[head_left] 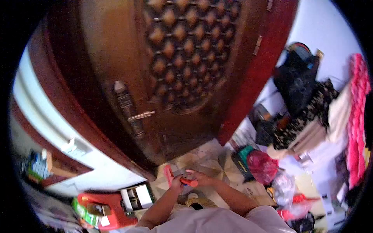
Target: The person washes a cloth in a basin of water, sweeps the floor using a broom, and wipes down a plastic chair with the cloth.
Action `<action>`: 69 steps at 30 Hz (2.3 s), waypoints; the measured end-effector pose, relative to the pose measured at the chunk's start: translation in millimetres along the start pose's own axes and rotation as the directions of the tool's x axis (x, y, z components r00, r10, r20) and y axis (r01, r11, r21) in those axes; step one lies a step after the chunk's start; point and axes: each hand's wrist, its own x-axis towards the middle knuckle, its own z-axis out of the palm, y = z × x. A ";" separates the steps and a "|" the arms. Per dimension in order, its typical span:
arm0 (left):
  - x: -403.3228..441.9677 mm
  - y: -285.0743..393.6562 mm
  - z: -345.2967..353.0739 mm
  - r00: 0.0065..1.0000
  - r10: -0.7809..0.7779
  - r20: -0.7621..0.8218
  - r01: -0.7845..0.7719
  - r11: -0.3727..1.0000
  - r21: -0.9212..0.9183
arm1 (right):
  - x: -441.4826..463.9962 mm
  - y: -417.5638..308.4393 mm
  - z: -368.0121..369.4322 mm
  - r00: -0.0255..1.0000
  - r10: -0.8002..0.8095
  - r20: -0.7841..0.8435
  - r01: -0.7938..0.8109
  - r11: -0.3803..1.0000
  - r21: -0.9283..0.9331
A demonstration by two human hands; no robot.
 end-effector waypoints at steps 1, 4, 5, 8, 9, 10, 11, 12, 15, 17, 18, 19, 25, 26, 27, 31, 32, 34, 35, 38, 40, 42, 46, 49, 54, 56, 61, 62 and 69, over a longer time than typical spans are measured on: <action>-9.3 -4.2 15.6 0.995 -0.047 0.086 0.053 0.996 -0.065 | -9.2 4.6 12.4 0.976 -0.159 -0.146 0.179 0.975 0.132; 31.1 -33.4 -8.9 0.998 -0.049 0.031 0.049 0.999 0.008 | -19.9 33.8 34.6 0.850 0.045 -0.525 0.022 0.992 0.121; 52.4 -49.1 -23.0 0.988 0.095 0.121 -0.130 0.934 0.334 | -27.0 29.3 36.6 0.835 0.066 -0.547 0.004 0.992 0.126; 74.3 -75.1 -14.9 0.935 0.239 0.263 -0.356 0.596 0.720 | -40.2 11.3 32.2 0.641 0.170 -0.748 -0.054 0.983 0.177; 73.6 -76.3 0.3 0.951 0.160 0.264 -0.298 0.697 0.652 | -45.2 12.9 29.0 0.606 0.132 -0.784 -0.140 0.988 0.059; 73.7 -78.2 14.3 0.962 0.080 0.263 -0.224 0.783 0.580 | -49.5 14.3 24.9 0.579 0.087 -0.811 -0.229 0.972 -0.059; 81.2 -80.8 23.8 0.988 -0.066 0.136 0.008 0.922 0.386 | -52.9 15.0 19.5 0.571 0.088 -0.816 -0.235 0.970 -0.059; 85.9 -82.5 33.3 0.984 -0.154 0.091 0.124 0.954 0.273 | -55.7 14.1 13.7 0.509 0.032 -0.860 -0.220 0.971 -0.094; 92.1 -86.1 65.7 0.961 -0.258 0.095 0.225 0.936 0.272 | -66.4 20.8 -13.8 0.434 -0.005 -0.901 -0.201 0.974 -0.102; 87.4 -85.9 104.2 0.962 -0.264 0.068 0.222 0.903 0.369 | -71.6 28.6 -38.4 0.419 0.020 -0.908 -0.194 0.979 -0.068; 90.2 -88.4 119.9 0.965 -0.263 0.022 0.229 0.878 0.420 | -74.2 32.7 -51.7 0.375 0.018 -0.927 -0.223 0.972 -0.071; 101.0 -92.0 128.7 0.963 -0.269 0.016 0.236 0.870 0.433 | -77.5 37.6 -65.4 0.329 0.016 -0.944 -0.254 0.965 -0.072; 160.9 -124.1 183.6 0.887 -0.425 0.180 0.331 0.857 0.395 | -100.1 82.7 -151.5 0.364 0.113 -0.925 -0.183 0.982 0.047; 171.1 -131.4 197.4 0.907 -0.403 0.126 0.326 0.857 0.399 | -106.2 89.8 -164.0 0.352 0.119 -0.929 -0.174 0.983 0.060; 178.8 -139.3 212.0 0.922 -0.381 0.074 0.322 0.858 0.400 | -112.7 85.1 -180.6 0.392 0.146 -0.908 -0.171 0.982 0.083; 223.7 -163.1 239.7 0.905 -0.401 0.144 0.318 0.860 0.399 | -127.1 103.1 -231.3 0.380 0.116 -0.918 -0.092 0.992 0.087; 237.1 -168.1 244.3 0.905 -0.409 0.116 0.333 0.852 0.404 | -132.5 107.7 -239.5 0.362 0.135 -0.923 -0.094 0.990 0.108; 242.1 -174.7 272.1 0.932 -0.361 -0.015 0.338 0.857 0.390 | -142.3 113.0 -252.9 0.306 0.223 -0.926 -0.237 0.959 0.153; 251.3 -177.4 279.4 0.923 -0.383 -0.024 0.359 0.839 0.408 | -148.6 126.0 -257.3 0.279 0.240 -0.930 -0.239 0.955 0.175; 287.1 -180.3 292.3 0.892 -0.453 -0.014 0.389 0.750 0.534 | -189.4 171.9 -267.5 0.279 0.213 -0.936 -0.109 0.976 0.190; 308.1 -189.0 299.5 0.880 -0.471 -0.060 0.417 0.708 0.570 | -224.6 212.3 -257.3 0.191 0.312 -0.931 -0.083 0.950 0.302; 364.4 -200.0 279.2 0.805 -0.591 0.045 0.457 0.666 0.589 | -256.7 223.3 -239.6 0.019 0.489 -0.872 0.016 0.872 0.490; 414.3 -212.5 302.0 0.820 -0.545 -0.176 0.537 0.624 0.568 | -303.5 225.9 -187.4 -0.274 0.656 -0.703 0.186 0.754 0.630; 447.1 -219.5 316.0 0.871 -0.462 -0.170 0.467 0.666 0.582 | -306.4 202.6 -158.9 -0.401 0.733 -0.549 0.184 0.651 0.736; 476.1 -233.8 356.6 0.855 -0.344 -0.389 0.514 0.662 0.546 | -273.3 176.2 -133.6 -0.482 0.767 -0.424 0.340 0.610 0.716; 484.5 -235.0 365.4 0.909 -0.293 -0.298 0.418 0.656 0.628 | -255.9 179.3 -122.4 -0.513 0.773 -0.373 0.371 0.592 0.716; 514.8 -231.9 335.0 0.878 -0.321 -0.356 0.476 0.665 0.575 | -226.2 172.4 -93.0 -0.538 0.783 -0.311 0.403 0.563 0.721; 529.1 -225.5 320.3 0.859 -0.437 -0.266 0.500 0.606 0.618 | -223.5 173.9 -89.0 -0.525 0.804 -0.278 0.457 0.542 0.705; 459.8 -179.7 348.9 0.871 -0.309 -0.381 0.477 0.716 0.510 | -228.1 184.9 -68.7 -0.502 0.834 -0.229 0.471 0.486 0.737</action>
